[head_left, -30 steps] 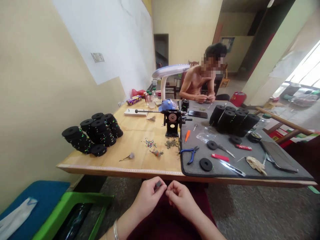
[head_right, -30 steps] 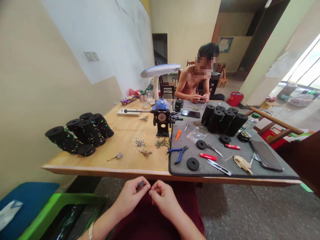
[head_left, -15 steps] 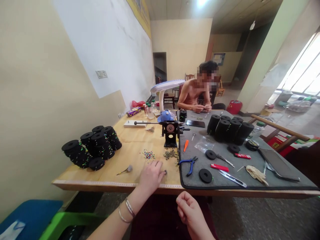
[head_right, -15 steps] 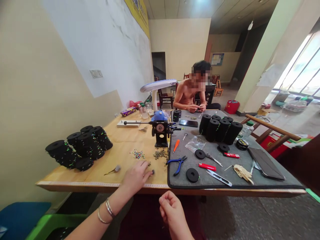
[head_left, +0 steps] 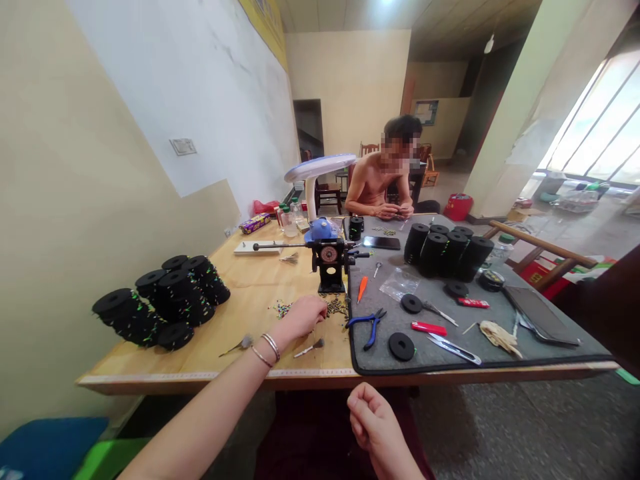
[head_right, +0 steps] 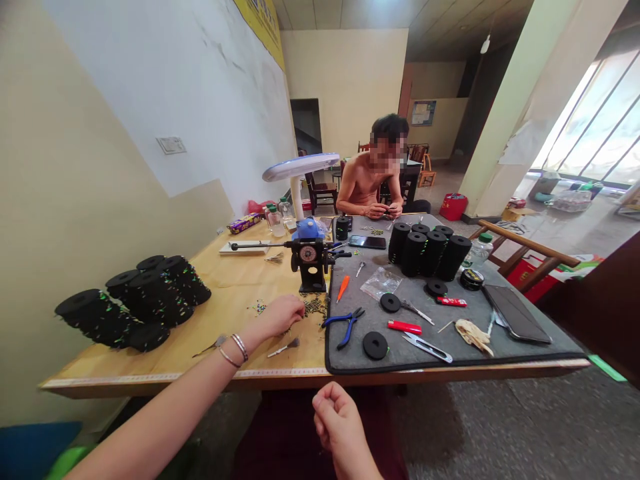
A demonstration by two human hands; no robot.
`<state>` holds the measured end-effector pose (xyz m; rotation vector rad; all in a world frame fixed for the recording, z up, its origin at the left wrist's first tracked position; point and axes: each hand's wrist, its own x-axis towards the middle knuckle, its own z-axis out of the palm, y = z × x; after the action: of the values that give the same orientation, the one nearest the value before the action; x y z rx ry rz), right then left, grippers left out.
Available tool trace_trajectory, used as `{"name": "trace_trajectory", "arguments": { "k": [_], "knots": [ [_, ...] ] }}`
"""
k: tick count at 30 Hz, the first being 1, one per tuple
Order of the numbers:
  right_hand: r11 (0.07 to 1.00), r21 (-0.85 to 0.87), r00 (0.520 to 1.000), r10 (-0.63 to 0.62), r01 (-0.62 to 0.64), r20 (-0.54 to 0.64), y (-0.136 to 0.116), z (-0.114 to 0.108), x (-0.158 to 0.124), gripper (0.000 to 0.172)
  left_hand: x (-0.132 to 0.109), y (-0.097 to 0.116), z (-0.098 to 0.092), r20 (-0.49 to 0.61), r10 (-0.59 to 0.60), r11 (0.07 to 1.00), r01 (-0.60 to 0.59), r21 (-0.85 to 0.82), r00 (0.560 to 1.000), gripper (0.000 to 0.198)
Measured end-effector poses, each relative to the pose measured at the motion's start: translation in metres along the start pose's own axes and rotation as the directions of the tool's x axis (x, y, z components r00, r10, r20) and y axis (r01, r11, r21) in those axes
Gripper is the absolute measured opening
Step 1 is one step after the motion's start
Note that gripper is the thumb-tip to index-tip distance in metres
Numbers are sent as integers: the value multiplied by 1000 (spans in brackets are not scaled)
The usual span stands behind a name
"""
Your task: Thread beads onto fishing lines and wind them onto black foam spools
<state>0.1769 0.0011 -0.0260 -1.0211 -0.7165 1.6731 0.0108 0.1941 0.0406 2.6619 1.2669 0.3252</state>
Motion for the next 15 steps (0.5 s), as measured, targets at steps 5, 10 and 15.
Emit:
{"name": "trace_trajectory", "arguments": {
  "k": [5, 10, 15],
  "knots": [
    [1000, -2, 1000, 8, -8, -15, -4, 5, -3, 41, 2, 2, -10, -4, 13, 997, -14, -77, 1000, 12],
    [1000, -24, 1000, 15, -15, -26, -10, 7, -10, 38, -31, 29, -26, -119, -45, 969, 14, -247, 992, 11],
    [998, 32, 998, 47, -48, 43, -13, 10, -13, 33, -96, 70, -13, -3, -299, 485, 149, -862, 954, 15]
  ]
}}
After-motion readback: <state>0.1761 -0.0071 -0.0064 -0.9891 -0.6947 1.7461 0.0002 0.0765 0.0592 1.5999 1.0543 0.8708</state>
